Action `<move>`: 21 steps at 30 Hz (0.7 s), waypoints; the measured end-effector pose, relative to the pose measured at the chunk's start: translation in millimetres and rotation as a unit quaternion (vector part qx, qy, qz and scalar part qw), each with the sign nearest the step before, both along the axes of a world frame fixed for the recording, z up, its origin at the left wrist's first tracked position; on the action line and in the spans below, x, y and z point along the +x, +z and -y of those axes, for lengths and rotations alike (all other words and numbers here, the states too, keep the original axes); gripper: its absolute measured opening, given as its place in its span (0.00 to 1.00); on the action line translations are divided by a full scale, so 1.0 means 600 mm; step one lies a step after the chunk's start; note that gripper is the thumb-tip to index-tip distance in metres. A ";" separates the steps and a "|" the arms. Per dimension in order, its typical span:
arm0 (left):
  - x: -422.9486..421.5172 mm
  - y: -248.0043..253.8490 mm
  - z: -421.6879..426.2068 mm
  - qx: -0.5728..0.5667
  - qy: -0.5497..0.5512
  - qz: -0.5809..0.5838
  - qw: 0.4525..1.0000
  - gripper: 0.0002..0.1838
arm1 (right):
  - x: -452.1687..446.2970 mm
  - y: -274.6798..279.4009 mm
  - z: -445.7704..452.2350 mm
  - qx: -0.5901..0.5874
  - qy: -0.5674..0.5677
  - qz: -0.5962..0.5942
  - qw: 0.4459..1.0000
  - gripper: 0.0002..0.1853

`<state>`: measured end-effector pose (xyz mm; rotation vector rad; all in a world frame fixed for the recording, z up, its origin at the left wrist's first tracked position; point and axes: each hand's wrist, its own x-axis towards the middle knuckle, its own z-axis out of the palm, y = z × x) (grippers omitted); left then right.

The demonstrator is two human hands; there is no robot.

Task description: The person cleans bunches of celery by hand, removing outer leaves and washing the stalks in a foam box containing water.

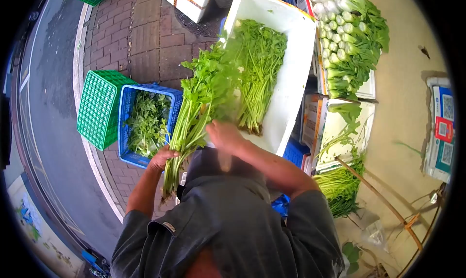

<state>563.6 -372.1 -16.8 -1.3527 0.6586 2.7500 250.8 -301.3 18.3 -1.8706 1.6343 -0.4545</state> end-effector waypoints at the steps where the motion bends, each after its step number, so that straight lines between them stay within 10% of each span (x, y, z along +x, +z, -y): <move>1: -0.002 0.001 -0.003 -0.017 -0.004 0.004 1.000 0.34 | 0.004 -0.004 0.004 0.006 -0.046 0.005 0.999 0.07; 6: 0.024 -0.013 -0.005 -0.009 -0.007 0.028 1.000 0.34 | -0.047 -0.025 0.040 0.123 -0.319 0.150 0.928 0.11; 13: 0.019 0.011 0.009 0.031 -0.005 0.003 0.999 0.32 | -0.007 -0.065 0.065 0.338 -0.372 0.329 0.799 0.17; 21: 0.019 0.018 0.005 0.041 0.018 -0.025 0.999 0.34 | 0.043 -0.050 0.043 0.274 -0.513 0.456 0.673 0.15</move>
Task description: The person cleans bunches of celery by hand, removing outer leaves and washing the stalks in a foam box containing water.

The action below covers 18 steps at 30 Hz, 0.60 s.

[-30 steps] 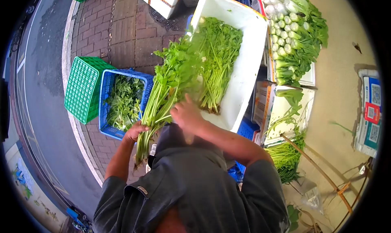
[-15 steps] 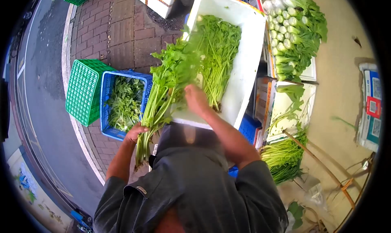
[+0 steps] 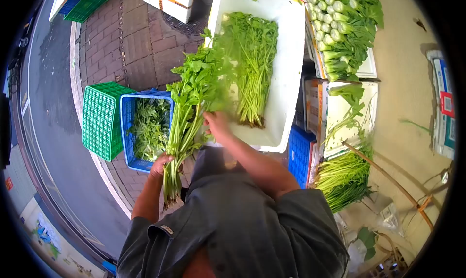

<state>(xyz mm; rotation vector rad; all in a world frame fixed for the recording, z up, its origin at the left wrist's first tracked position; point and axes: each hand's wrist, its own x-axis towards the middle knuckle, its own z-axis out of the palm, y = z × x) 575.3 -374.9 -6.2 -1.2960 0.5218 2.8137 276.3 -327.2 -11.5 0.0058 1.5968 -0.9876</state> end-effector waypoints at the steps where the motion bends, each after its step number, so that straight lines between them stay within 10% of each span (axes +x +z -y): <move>1: 0.006 -0.009 -0.002 -0.007 -0.009 0.008 1.000 0.33 | -0.002 -0.002 -0.013 -0.001 -0.011 -0.003 1.000 0.15; 11: 0.006 -0.010 0.005 -0.038 -0.055 0.042 0.997 0.36 | -0.019 -0.014 -0.062 -0.008 0.176 -0.271 0.946 0.24; 18: 0.011 -0.012 0.003 -0.033 -0.044 0.095 0.994 0.35 | -0.035 0.010 -0.066 -0.021 0.116 -0.097 0.988 0.21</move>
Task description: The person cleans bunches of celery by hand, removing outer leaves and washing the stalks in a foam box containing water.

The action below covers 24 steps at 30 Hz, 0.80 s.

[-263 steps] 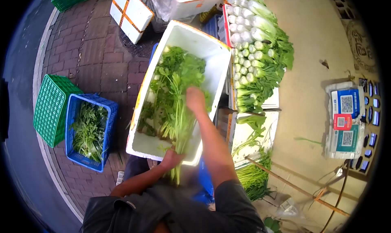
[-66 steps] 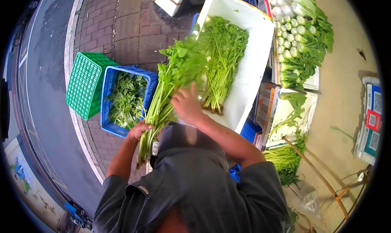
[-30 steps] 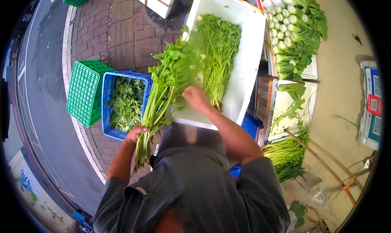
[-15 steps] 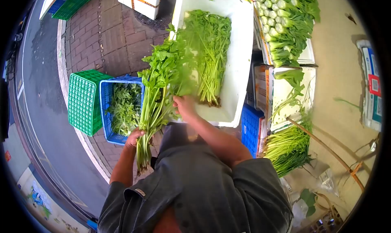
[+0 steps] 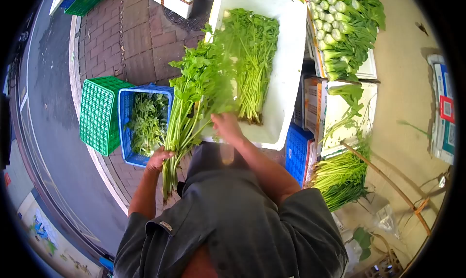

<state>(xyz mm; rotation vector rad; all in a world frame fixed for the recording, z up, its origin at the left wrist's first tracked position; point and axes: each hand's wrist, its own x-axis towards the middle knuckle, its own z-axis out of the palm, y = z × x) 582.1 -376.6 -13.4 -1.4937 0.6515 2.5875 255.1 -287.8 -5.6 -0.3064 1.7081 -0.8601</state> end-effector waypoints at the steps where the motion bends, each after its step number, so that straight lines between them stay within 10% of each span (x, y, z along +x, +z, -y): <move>1: 0.001 -0.002 0.001 0.001 -0.001 -0.003 1.000 0.35 | -0.003 -0.018 -0.004 -0.002 -0.001 0.029 1.000 0.19; 5: 0.023 -0.034 -0.011 0.005 0.010 0.023 1.000 0.34 | -0.006 -0.048 -0.009 0.005 0.082 -0.087 0.993 0.14; 9: 0.016 -0.030 -0.012 -0.047 -0.017 -0.007 0.999 0.35 | -0.012 -0.032 0.002 -0.225 0.090 -0.377 0.894 0.11; 24: 0.002 0.008 0.010 0.010 0.000 -0.031 0.999 0.36 | 0.023 -0.059 0.003 -0.158 0.364 -0.349 0.849 0.15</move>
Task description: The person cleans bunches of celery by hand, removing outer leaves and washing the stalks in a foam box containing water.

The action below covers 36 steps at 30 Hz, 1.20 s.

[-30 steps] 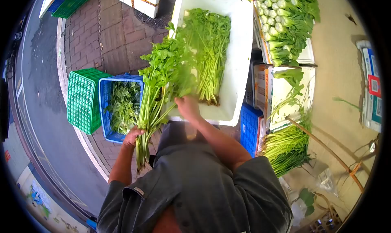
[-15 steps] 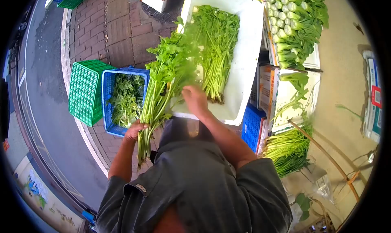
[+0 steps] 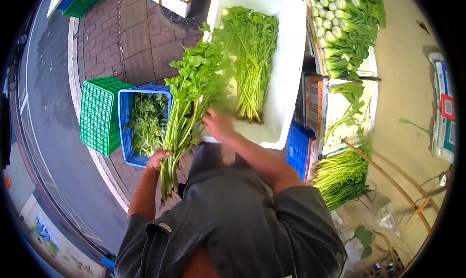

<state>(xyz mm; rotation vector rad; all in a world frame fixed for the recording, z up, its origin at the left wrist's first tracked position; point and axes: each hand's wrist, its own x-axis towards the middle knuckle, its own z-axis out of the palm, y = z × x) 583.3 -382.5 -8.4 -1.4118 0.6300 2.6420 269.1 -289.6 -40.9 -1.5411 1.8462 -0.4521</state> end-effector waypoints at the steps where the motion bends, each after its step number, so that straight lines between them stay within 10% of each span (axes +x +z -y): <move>1: -0.005 0.006 0.005 0.014 0.000 -0.002 1.000 0.36 | 0.002 -0.007 -0.002 -0.012 -0.007 0.001 1.000 0.14; 15: 0.068 -0.096 -0.021 -0.058 0.003 0.054 0.997 0.33 | -0.030 -0.005 -0.038 -0.013 0.073 0.027 0.997 0.08; 21: 0.027 -0.038 -0.003 -0.019 0.013 -0.009 1.000 0.32 | -0.087 -0.097 -0.040 0.031 -0.313 0.205 0.927 0.08; 27: 0.025 -0.034 -0.008 0.018 0.039 0.008 0.999 0.30 | -0.142 0.173 0.094 -0.171 -0.428 0.366 0.808 0.08; 33: -0.012 0.004 -0.008 0.056 0.081 -0.064 0.993 0.28 | 0.113 0.281 0.229 -0.267 -0.089 0.517 0.808 0.16; 36: -0.005 -0.005 -0.014 0.055 0.109 -0.071 0.990 0.28 | 0.203 0.261 0.201 -0.293 0.061 0.241 0.923 0.21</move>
